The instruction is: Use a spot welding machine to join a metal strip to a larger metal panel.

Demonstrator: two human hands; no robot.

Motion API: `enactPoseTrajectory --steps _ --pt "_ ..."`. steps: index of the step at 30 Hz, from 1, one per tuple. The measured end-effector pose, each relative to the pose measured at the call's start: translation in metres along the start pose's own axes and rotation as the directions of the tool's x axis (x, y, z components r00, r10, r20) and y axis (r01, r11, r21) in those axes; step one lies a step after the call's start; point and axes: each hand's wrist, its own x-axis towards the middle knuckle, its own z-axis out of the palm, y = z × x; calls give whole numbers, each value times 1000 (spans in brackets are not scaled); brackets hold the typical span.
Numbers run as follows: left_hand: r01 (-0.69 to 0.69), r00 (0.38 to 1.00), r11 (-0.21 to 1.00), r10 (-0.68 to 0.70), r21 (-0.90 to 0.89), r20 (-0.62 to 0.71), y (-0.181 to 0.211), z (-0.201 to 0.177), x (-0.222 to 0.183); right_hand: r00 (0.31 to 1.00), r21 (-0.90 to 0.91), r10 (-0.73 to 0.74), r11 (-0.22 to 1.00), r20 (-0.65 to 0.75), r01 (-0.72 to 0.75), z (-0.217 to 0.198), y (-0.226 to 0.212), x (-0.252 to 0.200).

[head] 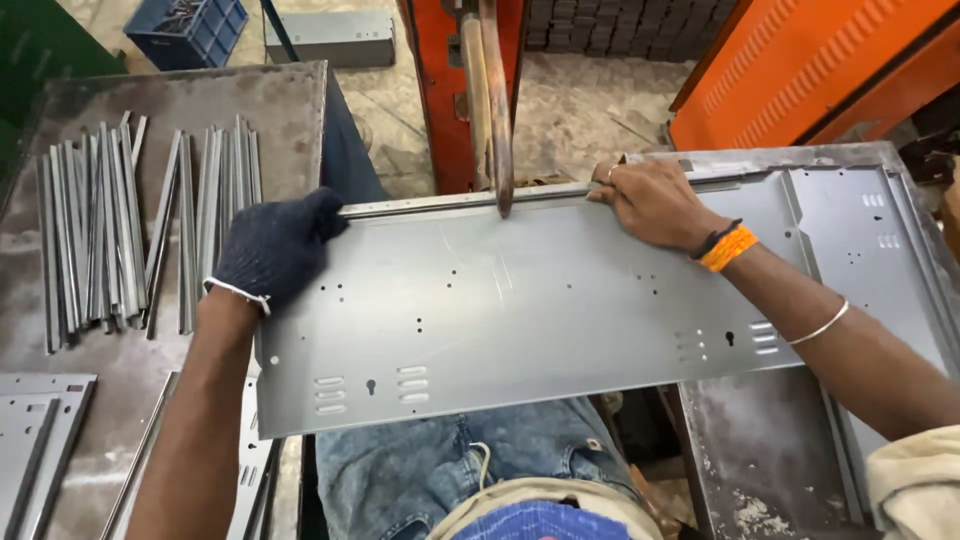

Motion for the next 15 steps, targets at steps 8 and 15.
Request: enactPoseTrajectory --steps 8,15 --pt "23 999 999 -24 48 21 6 -9 -2 996 58 64 996 63 -67 -10 -11 2" --pt "25 1000 998 -26 53 10 2 -5 -1 998 -7 50 999 42 -50 -10 -11 3"
